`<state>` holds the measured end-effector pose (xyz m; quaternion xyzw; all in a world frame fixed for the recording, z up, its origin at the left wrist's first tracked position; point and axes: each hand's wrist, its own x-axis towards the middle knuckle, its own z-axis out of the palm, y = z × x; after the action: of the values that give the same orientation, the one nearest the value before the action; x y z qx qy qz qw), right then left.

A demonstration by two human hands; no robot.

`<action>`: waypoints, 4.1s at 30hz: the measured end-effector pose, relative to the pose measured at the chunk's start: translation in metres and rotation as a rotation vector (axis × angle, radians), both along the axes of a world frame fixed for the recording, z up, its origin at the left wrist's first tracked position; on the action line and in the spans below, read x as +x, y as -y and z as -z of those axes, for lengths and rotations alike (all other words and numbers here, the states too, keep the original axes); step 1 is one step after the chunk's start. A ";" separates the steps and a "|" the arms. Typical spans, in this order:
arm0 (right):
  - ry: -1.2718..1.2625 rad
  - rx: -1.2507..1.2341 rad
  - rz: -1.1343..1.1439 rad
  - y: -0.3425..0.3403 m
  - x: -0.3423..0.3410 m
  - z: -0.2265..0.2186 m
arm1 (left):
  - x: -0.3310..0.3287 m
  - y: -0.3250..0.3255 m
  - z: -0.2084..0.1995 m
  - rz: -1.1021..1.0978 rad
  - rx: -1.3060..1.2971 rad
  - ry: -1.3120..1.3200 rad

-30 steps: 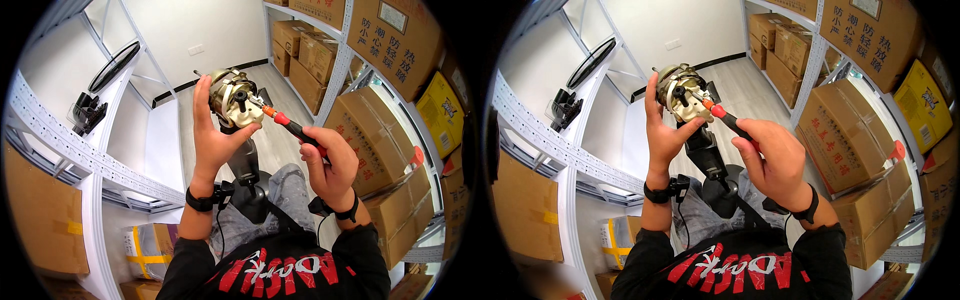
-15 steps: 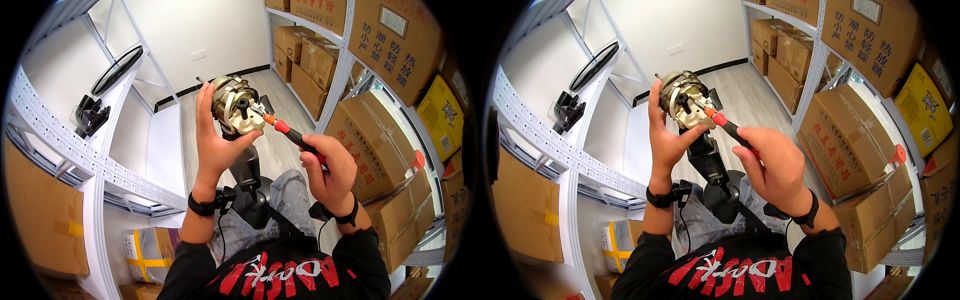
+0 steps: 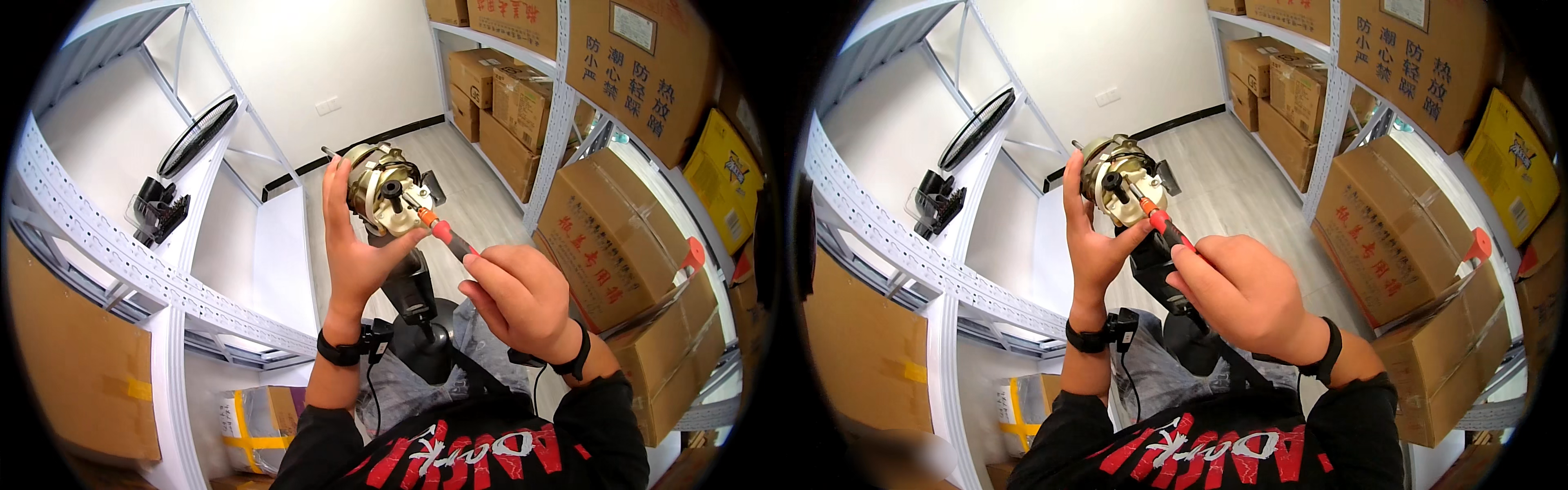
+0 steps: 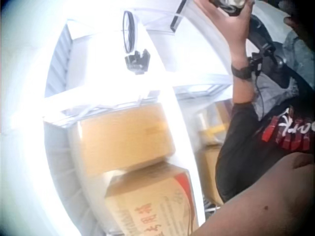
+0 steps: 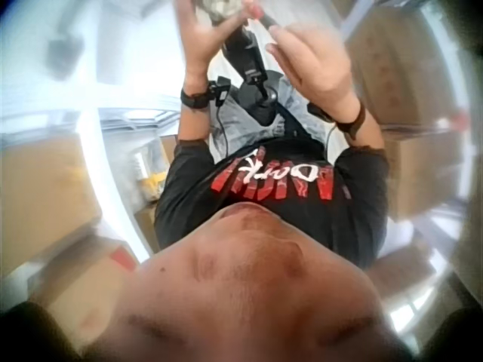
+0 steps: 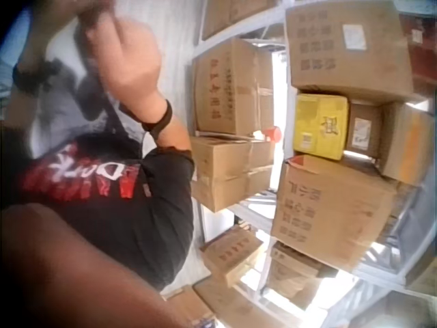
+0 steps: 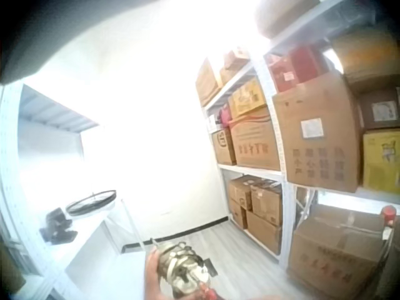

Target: The person sits on the floor in a storage room and uses a screwdriver to tighten screws on a motor component mounted on a stand. They rotate the component to access different screws and continue the assembly process.

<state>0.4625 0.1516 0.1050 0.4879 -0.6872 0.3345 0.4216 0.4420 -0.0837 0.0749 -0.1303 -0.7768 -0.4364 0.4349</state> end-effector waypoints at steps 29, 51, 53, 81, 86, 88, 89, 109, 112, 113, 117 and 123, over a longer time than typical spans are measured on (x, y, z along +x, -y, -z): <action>-0.220 0.307 0.022 -0.018 -0.024 -0.021 | 0.001 0.003 -0.006 -0.001 0.001 -0.028; 0.223 0.069 0.213 -0.007 0.006 -0.022 | 0.000 0.007 -0.003 0.006 -0.023 -0.035; 0.069 0.095 0.187 -0.006 -0.004 -0.016 | -0.001 0.007 -0.002 0.007 -0.019 -0.033; -0.021 0.048 0.089 0.000 -0.007 -0.014 | -0.003 0.015 -0.002 0.053 -0.021 -0.007; 0.252 0.013 0.192 0.003 0.011 -0.028 | -0.001 0.019 -0.002 0.090 0.004 0.006; 0.232 0.000 0.240 0.004 0.009 -0.019 | -0.001 0.020 0.000 0.116 0.026 -0.004; 0.172 0.033 0.249 0.002 0.007 -0.018 | -0.002 0.019 0.000 0.108 0.017 0.000; 0.218 0.093 0.148 0.003 0.012 -0.031 | 0.000 0.025 -0.002 0.125 -0.002 0.047; 0.240 0.136 0.194 -0.006 0.007 -0.020 | 0.002 0.023 -0.005 0.123 -0.008 0.048; 0.169 0.108 0.171 -0.005 0.005 -0.019 | 0.001 0.023 -0.005 0.122 -0.009 0.047; 0.135 0.004 0.080 0.005 0.005 -0.027 | 0.000 0.022 -0.005 0.126 0.000 0.055; 0.183 0.092 0.133 -0.004 0.004 -0.019 | 0.000 0.023 -0.005 0.104 -0.001 0.039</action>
<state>0.4666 0.1558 0.1244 0.4276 -0.7684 0.3170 0.3554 0.4422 -0.1062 0.0794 -0.1620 -0.7777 -0.4604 0.3961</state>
